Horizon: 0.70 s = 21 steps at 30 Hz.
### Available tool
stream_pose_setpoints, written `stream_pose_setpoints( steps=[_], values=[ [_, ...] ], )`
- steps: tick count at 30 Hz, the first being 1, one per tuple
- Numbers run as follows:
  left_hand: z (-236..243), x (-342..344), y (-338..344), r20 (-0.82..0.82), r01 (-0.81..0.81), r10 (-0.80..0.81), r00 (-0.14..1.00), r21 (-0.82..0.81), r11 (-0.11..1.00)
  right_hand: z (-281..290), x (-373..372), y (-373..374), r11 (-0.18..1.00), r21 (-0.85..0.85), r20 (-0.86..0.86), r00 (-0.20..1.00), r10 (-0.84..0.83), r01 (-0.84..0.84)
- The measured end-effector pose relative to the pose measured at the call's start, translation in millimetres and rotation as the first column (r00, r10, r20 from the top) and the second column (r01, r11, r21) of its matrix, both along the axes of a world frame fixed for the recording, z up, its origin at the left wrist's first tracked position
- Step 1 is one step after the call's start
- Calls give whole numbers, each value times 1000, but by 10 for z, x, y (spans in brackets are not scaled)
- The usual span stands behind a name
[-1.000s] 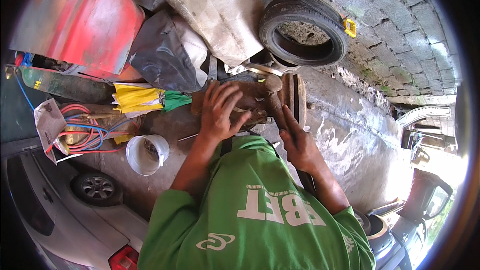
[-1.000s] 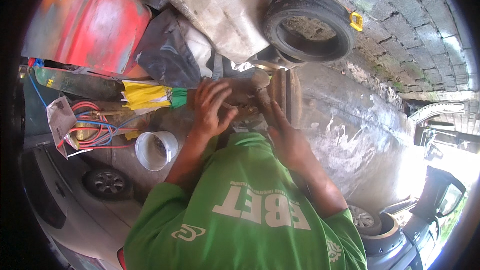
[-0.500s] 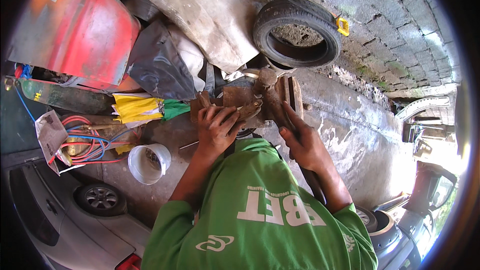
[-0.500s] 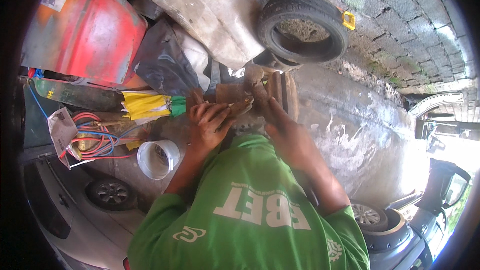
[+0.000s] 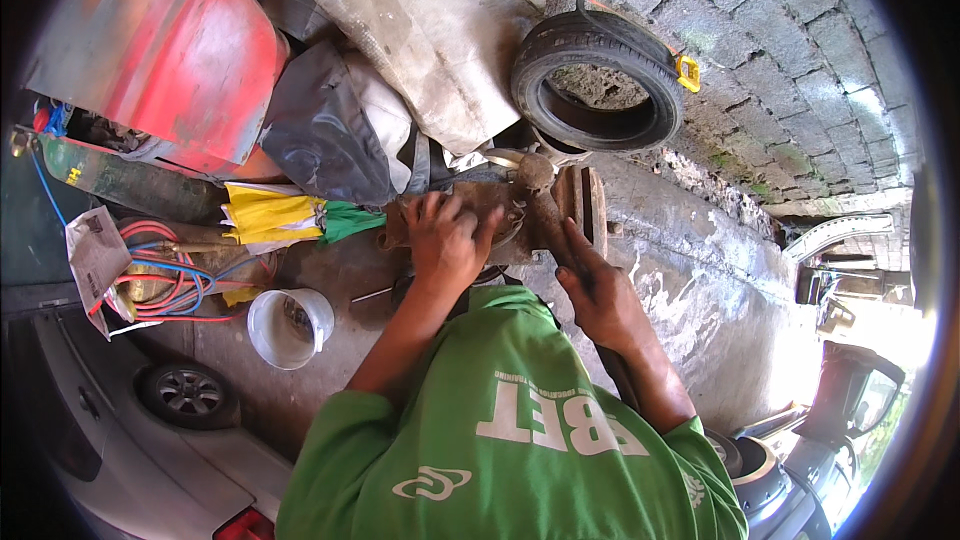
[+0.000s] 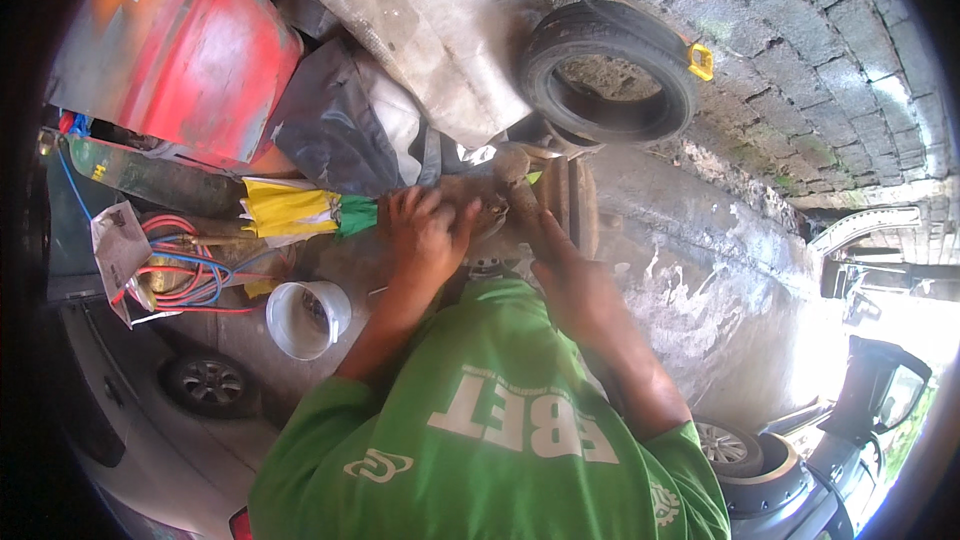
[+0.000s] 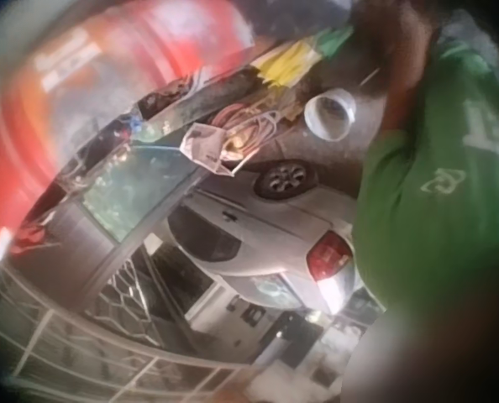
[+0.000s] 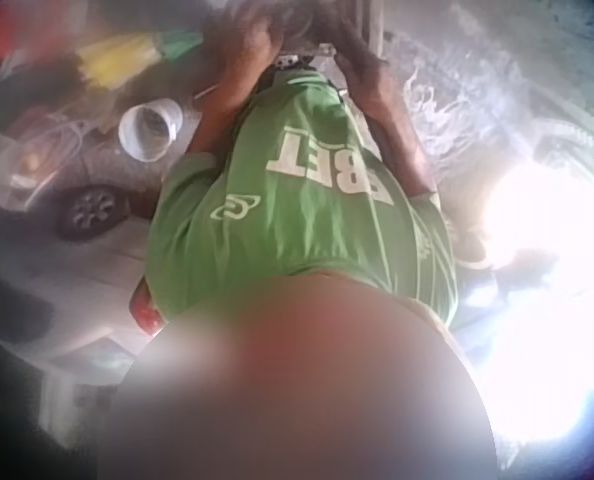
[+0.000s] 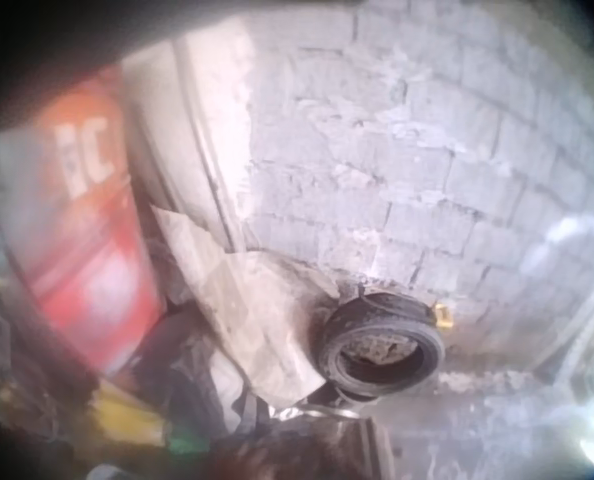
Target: The person uses a hammer to strike a brake assembly clamped in a vise, repeatedly adjusting the part between strikes. After finishing, the person carries the brake assembly across the garage and places it on a scooter.
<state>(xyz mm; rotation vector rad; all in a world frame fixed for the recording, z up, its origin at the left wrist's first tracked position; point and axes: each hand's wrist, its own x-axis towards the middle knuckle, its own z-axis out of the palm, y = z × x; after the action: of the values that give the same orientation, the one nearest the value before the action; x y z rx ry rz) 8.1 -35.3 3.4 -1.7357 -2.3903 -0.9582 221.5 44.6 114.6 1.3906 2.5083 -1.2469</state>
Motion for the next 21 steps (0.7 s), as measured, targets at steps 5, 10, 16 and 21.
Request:
stream_pose_setpoints(
  steps=[5,10,16,21],
  values=[
    [-134,114,245,-15,-283,283,959,41,958,-46,56,-43,985,133,-62,991,117,-108],
    [-132,123,265,-3,-304,305,952,-81,949,75,17,45,999,5,-156,986,52,-52],
    [-105,116,287,-72,-332,326,943,-100,938,844,294,-64,916,83,-499,812,-303,393],
    [-155,118,270,-92,-331,320,943,-176,927,538,135,-93,892,385,-331,938,-105,236]
  ],
)
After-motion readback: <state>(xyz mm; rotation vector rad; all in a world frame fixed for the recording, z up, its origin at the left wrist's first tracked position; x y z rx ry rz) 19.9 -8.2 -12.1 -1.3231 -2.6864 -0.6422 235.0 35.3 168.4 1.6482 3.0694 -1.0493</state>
